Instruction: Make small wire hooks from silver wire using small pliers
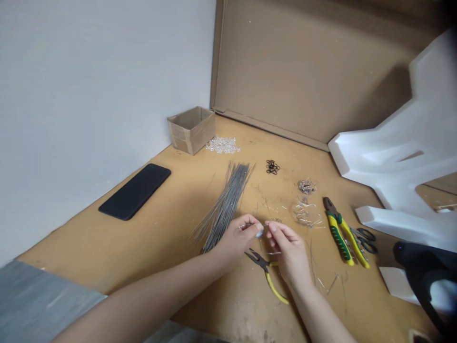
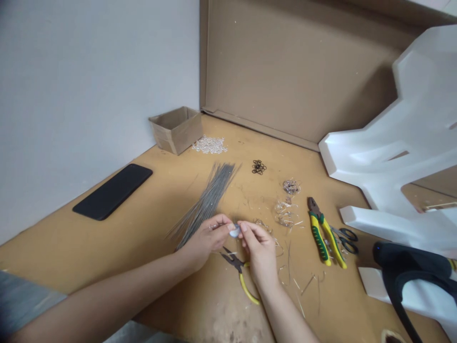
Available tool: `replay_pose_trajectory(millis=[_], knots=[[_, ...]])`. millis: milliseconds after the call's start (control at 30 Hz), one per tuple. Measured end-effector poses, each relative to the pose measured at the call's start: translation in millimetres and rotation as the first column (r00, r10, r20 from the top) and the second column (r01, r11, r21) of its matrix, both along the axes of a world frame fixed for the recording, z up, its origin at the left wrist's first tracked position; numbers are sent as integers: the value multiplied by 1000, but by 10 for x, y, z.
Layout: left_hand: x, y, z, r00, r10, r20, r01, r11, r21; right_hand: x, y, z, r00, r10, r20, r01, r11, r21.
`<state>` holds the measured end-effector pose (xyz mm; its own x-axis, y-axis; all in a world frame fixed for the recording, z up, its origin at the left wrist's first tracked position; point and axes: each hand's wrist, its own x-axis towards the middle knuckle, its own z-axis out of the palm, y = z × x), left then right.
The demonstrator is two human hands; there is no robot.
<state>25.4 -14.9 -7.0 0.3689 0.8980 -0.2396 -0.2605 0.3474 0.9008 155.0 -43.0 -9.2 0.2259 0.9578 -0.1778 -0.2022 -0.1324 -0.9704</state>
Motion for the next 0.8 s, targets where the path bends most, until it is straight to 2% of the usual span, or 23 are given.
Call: replay_pose_trajectory(millis=[100,200,433,800], knots=[[1,5,2,978,-55,203,84,986,-141,4,-8,-32,999,25,-21,-24,1000,14],[-8,7,21,949,-70,308,127,977,-170,-7,-6,-36,997,43,-63,-43,999,4],[-11,-1,4,939,-106,326,159,977,-142,-60,-3,33,985,4,-173,-4,1000,1],[10,-23,-26,923,-125,365,181,976,-124,-150,-43,15,966,-29,-258,38,999,32]])
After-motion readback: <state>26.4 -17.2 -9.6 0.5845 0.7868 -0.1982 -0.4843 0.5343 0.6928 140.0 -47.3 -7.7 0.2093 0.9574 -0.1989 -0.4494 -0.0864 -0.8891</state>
